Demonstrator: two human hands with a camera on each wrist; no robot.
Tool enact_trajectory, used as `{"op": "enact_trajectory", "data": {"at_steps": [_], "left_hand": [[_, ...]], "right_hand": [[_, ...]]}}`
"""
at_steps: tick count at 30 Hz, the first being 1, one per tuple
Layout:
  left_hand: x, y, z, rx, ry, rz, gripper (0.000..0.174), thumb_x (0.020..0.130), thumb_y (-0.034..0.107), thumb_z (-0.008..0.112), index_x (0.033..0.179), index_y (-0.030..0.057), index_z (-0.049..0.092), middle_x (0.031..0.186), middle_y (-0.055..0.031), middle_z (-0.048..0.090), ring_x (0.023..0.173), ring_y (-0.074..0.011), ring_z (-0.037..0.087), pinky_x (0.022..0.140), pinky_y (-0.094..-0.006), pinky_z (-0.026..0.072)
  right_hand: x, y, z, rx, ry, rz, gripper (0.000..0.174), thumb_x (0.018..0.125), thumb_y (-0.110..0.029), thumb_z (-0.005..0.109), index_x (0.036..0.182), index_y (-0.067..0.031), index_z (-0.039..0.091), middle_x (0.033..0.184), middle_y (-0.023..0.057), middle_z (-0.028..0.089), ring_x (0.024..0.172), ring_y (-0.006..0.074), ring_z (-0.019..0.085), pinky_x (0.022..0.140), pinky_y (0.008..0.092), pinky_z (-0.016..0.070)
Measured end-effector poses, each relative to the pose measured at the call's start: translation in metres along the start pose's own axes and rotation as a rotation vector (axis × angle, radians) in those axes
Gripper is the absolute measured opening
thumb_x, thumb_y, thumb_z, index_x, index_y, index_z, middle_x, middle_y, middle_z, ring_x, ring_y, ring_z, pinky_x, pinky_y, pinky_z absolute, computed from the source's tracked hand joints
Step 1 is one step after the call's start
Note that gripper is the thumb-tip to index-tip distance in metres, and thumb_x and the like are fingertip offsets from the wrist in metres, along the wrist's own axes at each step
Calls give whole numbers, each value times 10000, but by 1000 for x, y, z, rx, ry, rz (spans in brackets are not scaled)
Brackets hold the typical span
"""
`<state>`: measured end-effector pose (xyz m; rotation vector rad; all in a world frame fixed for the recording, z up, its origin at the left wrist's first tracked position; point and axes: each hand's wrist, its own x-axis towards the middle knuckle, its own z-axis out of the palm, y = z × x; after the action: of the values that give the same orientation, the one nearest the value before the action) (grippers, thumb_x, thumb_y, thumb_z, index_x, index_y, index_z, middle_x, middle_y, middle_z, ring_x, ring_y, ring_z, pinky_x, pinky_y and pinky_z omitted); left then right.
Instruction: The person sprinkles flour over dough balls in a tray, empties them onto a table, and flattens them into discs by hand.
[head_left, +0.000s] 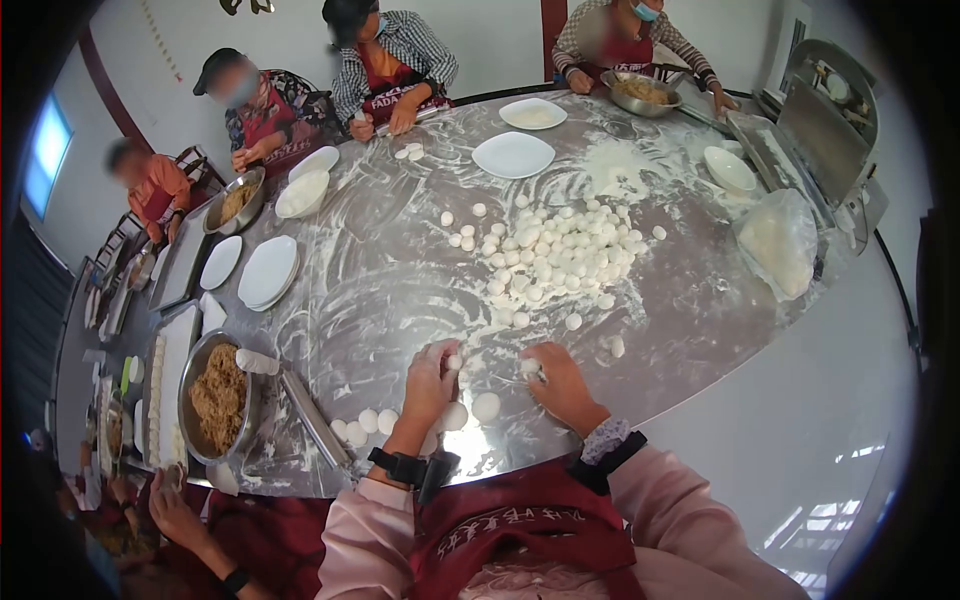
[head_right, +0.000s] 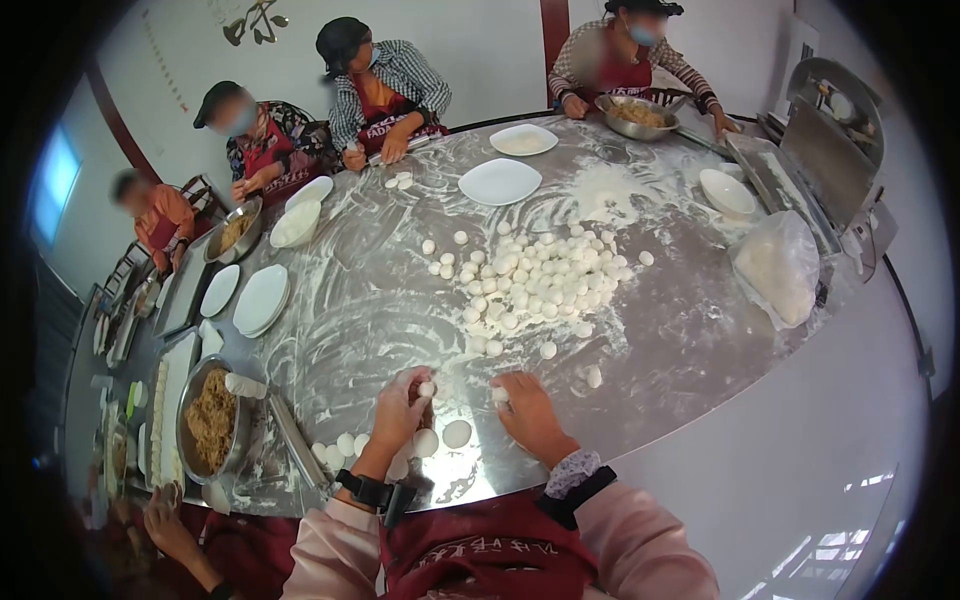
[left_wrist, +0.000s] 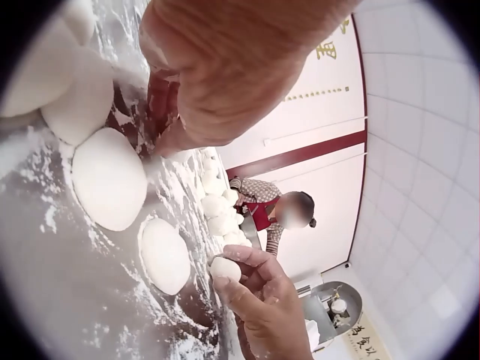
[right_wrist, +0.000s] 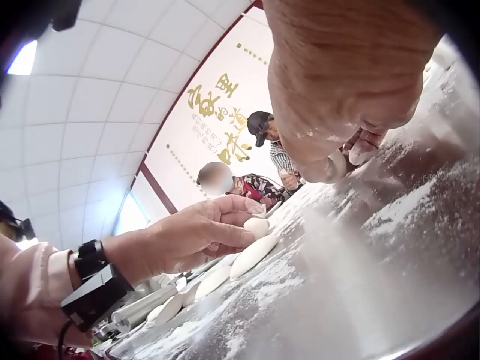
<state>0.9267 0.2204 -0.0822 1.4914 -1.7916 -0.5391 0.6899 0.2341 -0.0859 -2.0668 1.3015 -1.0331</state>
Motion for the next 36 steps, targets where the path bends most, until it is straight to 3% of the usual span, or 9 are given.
{"op": "enact_trajectory", "data": {"at_steps": [5, 7, 17, 19, 22, 25, 29, 33, 36], "left_hand": [[-4, -3, -10, 241, 19, 105, 305, 700, 53, 707, 995, 71, 633, 919, -115, 593, 819, -289, 600, 743, -373, 485], [-4, -2, -13, 130, -58, -44, 317, 699, 98, 715, 1003, 75, 631, 931, -116, 588, 873, -315, 578, 803, -395, 459], [-8, -1, -20, 174, -193, -114, 446, 712, 188, 727, 1135, 125, 599, 1042, -134, 550, 1002, -333, 514, 873, -427, 410], [-5, 18, -23, 460, -54, -151, 550, 830, 283, 624, 1343, 189, 451, 1251, -157, 458, 1160, -363, 413, 974, -492, 308], [18, 20, -21, 419, 204, 32, 610, 890, 411, 517, 1432, 220, 311, 1417, -152, 330, 1288, -386, 304, 1008, -596, 216], [37, 30, -6, 478, 203, 55, 595, 914, 420, 465, 1444, 216, 286, 1469, -134, 275, 1346, -384, 229, 1043, -592, 170], [33, 10, 32, 694, -77, 16, 565, 934, 448, 399, 1451, 275, 252, 1501, -104, 221, 1372, -376, 171, 1062, -612, 86], [34, 1, 31, 680, -107, 38, 564, 927, 461, 404, 1446, 291, 259, 1499, -102, 222, 1372, -379, 168, 1057, -622, 82], [29, 3, 26, 613, -144, -2, 568, 923, 467, 408, 1444, 294, 262, 1496, -110, 225, 1366, -386, 176, 1051, -625, 90]], "right_hand": [[-4, -5, -5, -39, -1, -29, 371, 725, -15, 608, 1090, -51, 555, 1086, 170, 526, 1047, 361, 483, 905, 434, 410], [-4, -5, -7, -33, -4, -25, 379, 724, -10, 604, 1098, -53, 555, 1086, 174, 524, 1057, 362, 479, 913, 435, 406], [-4, 6, -8, -8, -47, 3, 372, 699, -2, 616, 1063, -52, 561, 1047, 164, 523, 1039, 353, 492, 907, 420, 412], [-2, 0, -13, -26, -78, 31, 390, 694, -5, 622, 1076, -49, 557, 1041, 162, 522, 1034, 347, 497, 901, 412, 417], [-3, -8, -19, 16, -23, 79, 444, 684, -10, 631, 1119, -46, 543, 1063, 162, 524, 1026, 338, 505, 891, 396, 427], [-2, -3, -25, 180, -76, 158, 475, 689, -21, 625, 1153, -50, 531, 1089, 162, 523, 1031, 338, 504, 891, 388, 430], [4, -1, -22, 47, -50, -15, 457, 702, -26, 604, 1152, -60, 536, 1101, 167, 525, 1029, 333, 511, 886, 394, 433], [1, 3, -6, -53, -37, -92, 388, 711, -28, 601, 1095, -52, 553, 1023, 158, 559, 965, 318, 546, 833, 385, 458], [-9, -7, -10, 159, -28, 74, 319, 720, -37, 610, 1036, -42, 563, 951, 147, 579, 876, 309, 575, 769, 369, 476]]}}
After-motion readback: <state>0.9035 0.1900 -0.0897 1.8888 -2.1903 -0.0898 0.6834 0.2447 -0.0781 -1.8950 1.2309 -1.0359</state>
